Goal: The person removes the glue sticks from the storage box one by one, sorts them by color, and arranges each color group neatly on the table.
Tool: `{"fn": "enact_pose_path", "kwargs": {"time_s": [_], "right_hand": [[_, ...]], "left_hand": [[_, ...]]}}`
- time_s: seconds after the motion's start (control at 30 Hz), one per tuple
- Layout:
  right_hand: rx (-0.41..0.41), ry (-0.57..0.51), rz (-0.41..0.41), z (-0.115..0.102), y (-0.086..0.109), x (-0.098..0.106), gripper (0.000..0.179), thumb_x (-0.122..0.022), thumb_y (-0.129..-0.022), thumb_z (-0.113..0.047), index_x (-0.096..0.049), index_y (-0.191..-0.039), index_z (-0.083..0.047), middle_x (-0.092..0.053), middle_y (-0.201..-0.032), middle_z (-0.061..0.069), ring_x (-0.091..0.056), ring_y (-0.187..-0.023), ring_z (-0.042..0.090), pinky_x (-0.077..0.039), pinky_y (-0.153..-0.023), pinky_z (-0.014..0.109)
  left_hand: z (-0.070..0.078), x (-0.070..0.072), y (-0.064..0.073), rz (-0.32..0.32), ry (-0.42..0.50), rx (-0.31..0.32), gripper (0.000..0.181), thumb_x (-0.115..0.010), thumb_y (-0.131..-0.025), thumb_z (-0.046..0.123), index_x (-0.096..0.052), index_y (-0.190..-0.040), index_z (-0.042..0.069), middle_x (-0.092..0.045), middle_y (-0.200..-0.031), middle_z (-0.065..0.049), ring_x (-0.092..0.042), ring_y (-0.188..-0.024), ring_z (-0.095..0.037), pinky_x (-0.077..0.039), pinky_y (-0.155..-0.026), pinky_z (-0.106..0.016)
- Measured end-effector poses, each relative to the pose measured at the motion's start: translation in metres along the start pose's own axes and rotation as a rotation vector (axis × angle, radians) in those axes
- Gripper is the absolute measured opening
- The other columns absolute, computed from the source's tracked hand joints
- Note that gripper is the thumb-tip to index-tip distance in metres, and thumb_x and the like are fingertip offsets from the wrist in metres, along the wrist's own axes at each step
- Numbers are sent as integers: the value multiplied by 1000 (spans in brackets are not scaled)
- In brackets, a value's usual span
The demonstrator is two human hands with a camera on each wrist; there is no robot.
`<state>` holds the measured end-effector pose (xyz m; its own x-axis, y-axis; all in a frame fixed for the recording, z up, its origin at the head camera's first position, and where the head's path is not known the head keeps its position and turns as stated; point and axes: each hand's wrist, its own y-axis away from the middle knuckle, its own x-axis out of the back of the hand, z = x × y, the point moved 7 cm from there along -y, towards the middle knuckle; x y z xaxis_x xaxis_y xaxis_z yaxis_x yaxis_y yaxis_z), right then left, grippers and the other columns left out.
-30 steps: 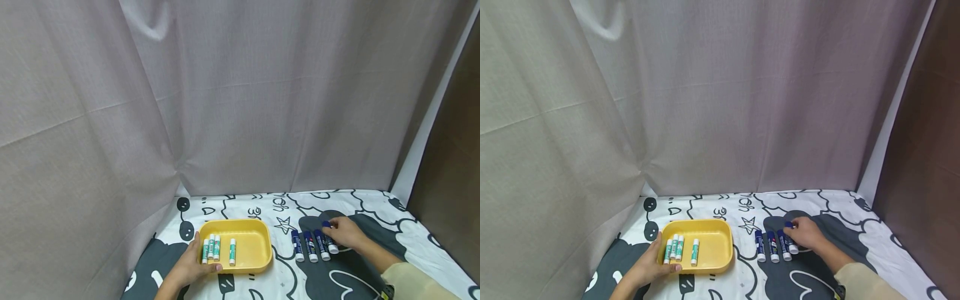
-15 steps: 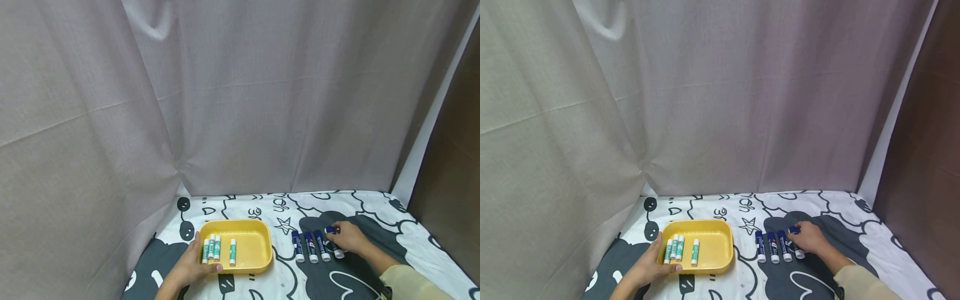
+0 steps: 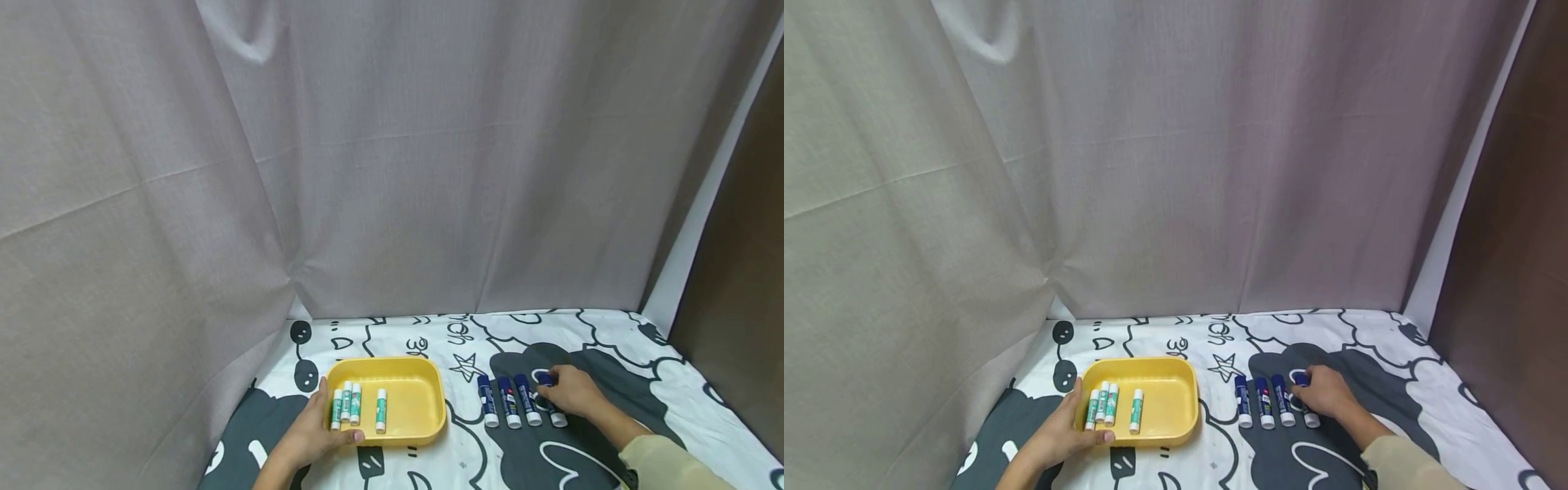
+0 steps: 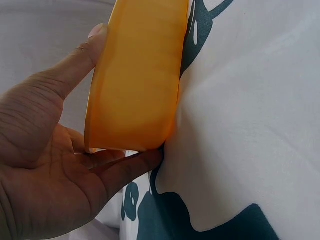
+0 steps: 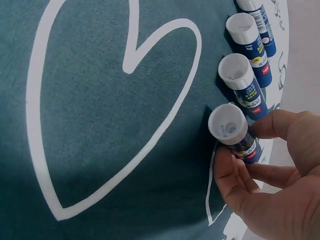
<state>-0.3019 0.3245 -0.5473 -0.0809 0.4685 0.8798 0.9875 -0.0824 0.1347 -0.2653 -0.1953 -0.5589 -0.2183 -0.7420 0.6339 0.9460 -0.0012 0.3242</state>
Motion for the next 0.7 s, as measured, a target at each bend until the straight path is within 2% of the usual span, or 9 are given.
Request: {"fn": "enact_pose_path", "kwargs": {"time_s": [0.4, 0.5, 0.7], "right_hand": [[-1, 25, 4, 0, -1, -2, 57, -81, -93, -23, -64, -125, 21, -73, -112, 35, -72, -97, 39, -63, -89, 60], [-5, 14, 1, 1, -2, -2, 57, -80, -94, -23, -63, -126, 22, -72, -111, 35, -71, -93, 36, -65, -83, 54], [-5, -55, -3, -2, 1, -1, 54, -77, -97, -22, -61, -125, 22, -71, -107, 33, -71, -81, 27, -63, -61, 37]], "left_hand": [[1, 0, 1, -2, 6, 2, 155, -106, -66, 49, -7, -178, 7, -25, -179, -31, -34, -161, -56, -29, -131, -74], [2, 1, 0, -1, 5, -1, 156, -106, -66, 49, -7, -178, 7, -25, -179, -31, -34, -161, -56, -30, -131, -73], [0, 0, 0, -7, 20, -5, 156, -106, -66, 49, -7, -178, 7, -26, -179, -31, -35, -161, -55, -29, -131, -74]]}}
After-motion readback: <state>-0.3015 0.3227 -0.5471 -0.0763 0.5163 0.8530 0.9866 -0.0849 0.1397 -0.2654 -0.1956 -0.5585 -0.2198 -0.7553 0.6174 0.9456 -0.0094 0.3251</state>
